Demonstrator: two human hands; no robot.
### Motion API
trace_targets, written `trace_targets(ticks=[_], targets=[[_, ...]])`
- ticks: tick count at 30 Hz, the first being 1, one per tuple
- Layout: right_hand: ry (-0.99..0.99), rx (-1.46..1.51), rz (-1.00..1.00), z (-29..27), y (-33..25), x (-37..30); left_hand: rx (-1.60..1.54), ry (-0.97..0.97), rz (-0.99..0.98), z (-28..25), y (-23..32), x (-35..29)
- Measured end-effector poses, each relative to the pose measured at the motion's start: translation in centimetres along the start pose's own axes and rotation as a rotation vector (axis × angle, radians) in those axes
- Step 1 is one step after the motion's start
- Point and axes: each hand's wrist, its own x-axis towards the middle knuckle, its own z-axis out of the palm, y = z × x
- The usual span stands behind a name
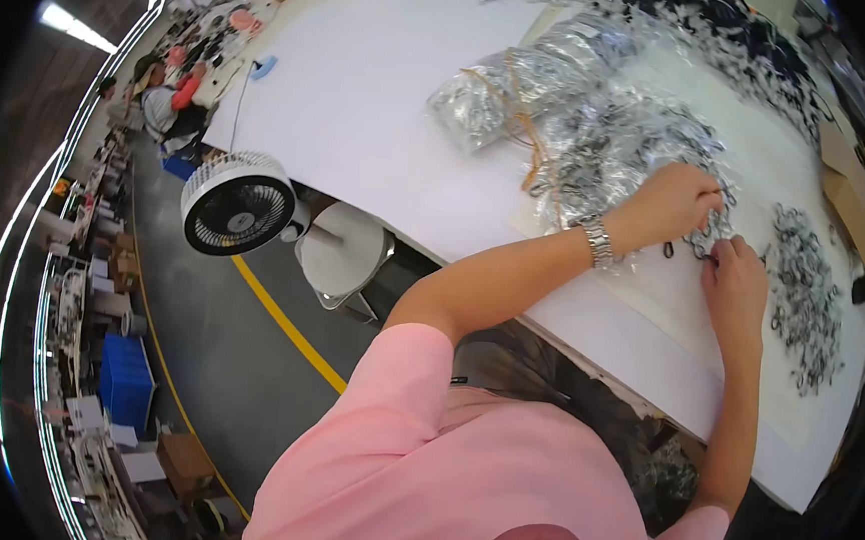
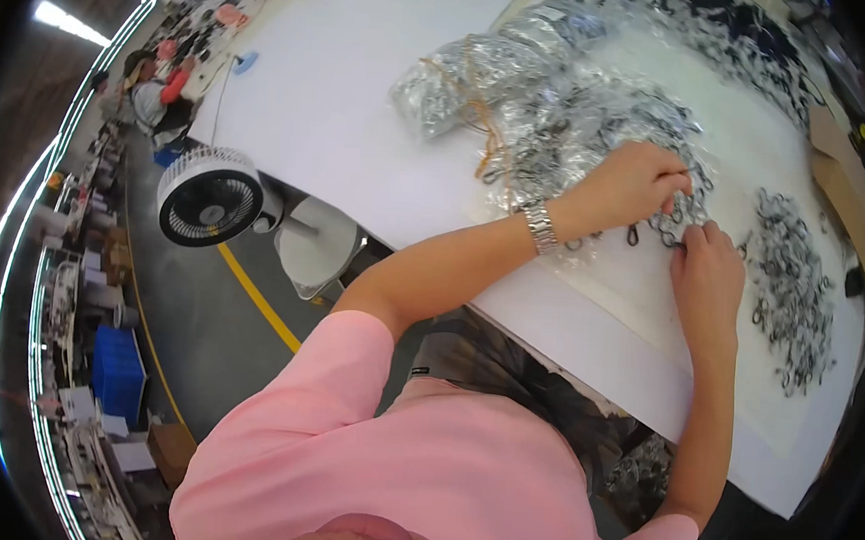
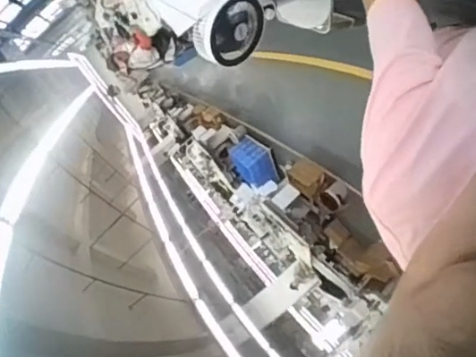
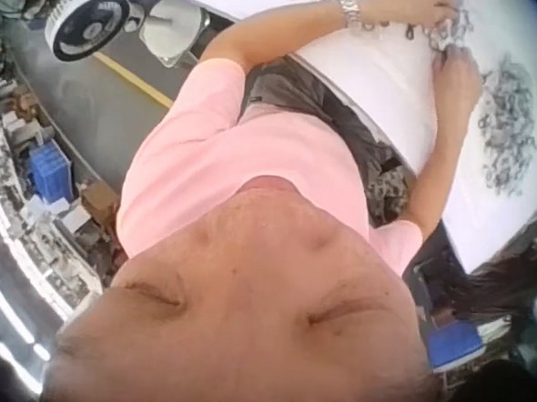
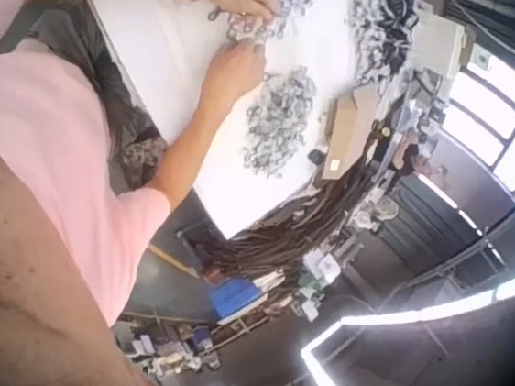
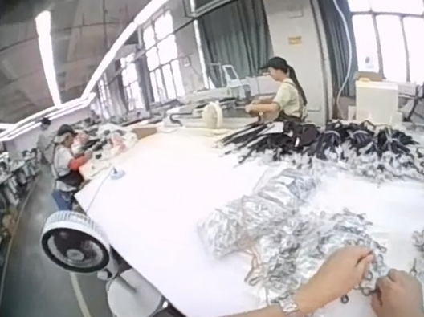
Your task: Assembling small metal snap hooks and rings for leather goods bags or straps.
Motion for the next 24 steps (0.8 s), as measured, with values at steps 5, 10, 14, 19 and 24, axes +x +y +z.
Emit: trace_targets(ticks=[5,10,14,19,24], targets=[[-0.094,0.175,0.146,-0.4,-0.5,0.6,0.066,0.027,-0.021,-0.4,-1.5,-0.8],[-0.235,1.031,0.482,-1.4,3.5,1.1,-0.080,-0.115,0.082,0.8,-1.2,0.1],[-0.405,1.628,0.606,0.7,3.6,2.3,-0.088,-0.302,-0.175,-1.9,-0.4,0.1],[-0.456,1.769,0.641,0.5,4.3,2.3,-0.127,-0.237,-0.224,-1.1,0.3,0.7],[-0.442,1.752,0.644,-0.9,3.3,1.8,-0.169,-0.195,-0.260,-1.1,1.0,0.1]])
